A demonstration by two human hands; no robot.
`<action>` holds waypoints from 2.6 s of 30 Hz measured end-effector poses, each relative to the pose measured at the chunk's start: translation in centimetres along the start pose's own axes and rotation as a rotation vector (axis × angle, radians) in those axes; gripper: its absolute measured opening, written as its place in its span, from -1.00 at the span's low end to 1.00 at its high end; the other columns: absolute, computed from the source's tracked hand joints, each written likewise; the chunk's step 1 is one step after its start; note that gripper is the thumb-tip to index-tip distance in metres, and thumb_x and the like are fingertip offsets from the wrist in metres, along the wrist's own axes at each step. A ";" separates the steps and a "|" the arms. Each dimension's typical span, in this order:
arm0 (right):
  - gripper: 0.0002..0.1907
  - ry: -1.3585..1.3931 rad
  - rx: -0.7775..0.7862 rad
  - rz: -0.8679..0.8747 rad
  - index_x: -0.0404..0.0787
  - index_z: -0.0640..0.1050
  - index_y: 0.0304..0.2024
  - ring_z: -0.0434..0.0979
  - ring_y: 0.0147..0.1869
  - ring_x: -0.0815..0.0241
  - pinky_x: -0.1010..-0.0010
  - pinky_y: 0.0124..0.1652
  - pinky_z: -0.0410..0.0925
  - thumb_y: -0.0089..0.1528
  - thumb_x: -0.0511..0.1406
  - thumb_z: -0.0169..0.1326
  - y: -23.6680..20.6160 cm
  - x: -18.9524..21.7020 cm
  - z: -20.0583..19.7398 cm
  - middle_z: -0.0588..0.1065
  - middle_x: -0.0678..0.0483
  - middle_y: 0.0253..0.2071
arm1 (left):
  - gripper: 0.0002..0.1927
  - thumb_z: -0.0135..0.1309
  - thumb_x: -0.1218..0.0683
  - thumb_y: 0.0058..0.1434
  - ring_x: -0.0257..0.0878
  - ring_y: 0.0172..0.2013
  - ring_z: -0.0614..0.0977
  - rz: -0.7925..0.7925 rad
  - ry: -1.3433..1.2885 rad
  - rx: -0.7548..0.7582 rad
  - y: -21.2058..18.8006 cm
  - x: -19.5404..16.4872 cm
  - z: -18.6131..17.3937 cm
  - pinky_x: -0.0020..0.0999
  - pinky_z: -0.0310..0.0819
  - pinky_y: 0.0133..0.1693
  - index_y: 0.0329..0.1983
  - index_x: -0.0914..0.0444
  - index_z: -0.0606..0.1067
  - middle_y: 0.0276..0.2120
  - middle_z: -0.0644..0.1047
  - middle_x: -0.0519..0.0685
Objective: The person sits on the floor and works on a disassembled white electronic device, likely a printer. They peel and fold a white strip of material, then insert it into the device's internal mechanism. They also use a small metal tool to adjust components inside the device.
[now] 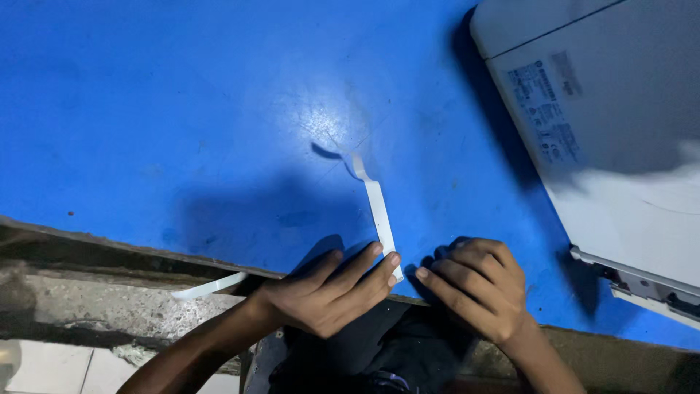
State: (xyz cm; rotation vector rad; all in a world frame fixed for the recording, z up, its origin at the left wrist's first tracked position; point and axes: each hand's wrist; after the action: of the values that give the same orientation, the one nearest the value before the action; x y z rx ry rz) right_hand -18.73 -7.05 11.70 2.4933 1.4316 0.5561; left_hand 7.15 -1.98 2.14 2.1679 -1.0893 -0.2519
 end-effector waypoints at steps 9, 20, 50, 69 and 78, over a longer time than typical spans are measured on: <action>-0.80 0.073 0.055 0.052 -0.20 0.65 -0.19 0.60 -0.13 0.09 0.21 -0.12 0.43 0.14 -0.29 0.24 0.4 -0.1 0.1 0.59 0.07 -0.25 | -0.70 0.00 -0.17 0.67 -0.17 0.30 0.52 -0.011 0.060 -0.049 -0.4 -0.4 0.7 0.07 0.08 0.41 0.14 0.07 0.60 0.28 0.54 -0.06; -0.75 0.067 0.094 0.017 -0.32 0.63 -0.22 0.63 -0.13 0.04 0.20 -0.14 0.46 0.09 -0.30 0.20 0.3 0.4 0.4 0.59 -0.02 -0.26 | -0.71 -0.05 -0.12 0.67 -0.18 0.31 0.52 -0.017 0.071 -0.078 -0.5 -0.9 0.9 0.06 0.17 0.40 0.16 0.11 0.57 0.27 0.55 -0.10; -0.78 -0.005 0.079 -0.005 -0.30 0.65 -0.28 0.61 -0.17 0.03 0.21 -0.15 0.48 0.07 -0.29 0.20 0.6 0.7 0.5 0.58 0.00 -0.30 | -0.76 0.00 -0.07 0.60 -0.23 0.25 0.56 -0.085 0.032 -0.128 0.3 -0.6 1.0 -0.08 0.19 0.36 0.01 0.05 0.66 0.19 0.61 -0.14; -0.78 -0.046 0.082 -0.004 -0.29 0.65 -0.30 0.61 -0.19 0.04 0.20 -0.15 0.51 0.02 -0.33 0.26 0.4 1.1 0.5 0.58 0.01 -0.32 | -0.73 0.01 -0.13 0.63 -0.29 0.25 0.54 -0.105 0.045 -0.092 0.6 -0.6 0.3 -0.21 0.19 0.31 0.10 0.01 0.66 0.19 0.61 -0.20; -0.79 -0.017 0.071 0.000 -0.29 0.64 -0.30 0.62 -0.18 0.02 0.21 -0.15 0.50 0.03 -0.32 0.26 0.5 1.2 0.4 0.59 0.00 -0.31 | -0.75 0.03 -0.13 0.62 -0.33 0.23 0.56 -0.114 0.080 -0.119 0.8 -0.3 0.4 -0.28 0.22 0.27 0.06 0.03 0.64 0.18 0.60 -0.23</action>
State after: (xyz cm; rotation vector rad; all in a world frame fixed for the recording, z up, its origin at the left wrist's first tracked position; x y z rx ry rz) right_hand -17.61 -6.31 11.81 2.5463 1.4698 0.4911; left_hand 6.29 -2.26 2.34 2.1173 -0.8857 -0.2725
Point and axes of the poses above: each hand's wrist, its own y-axis towards the middle knuckle, its own z-axis out of the palm, x = y × z
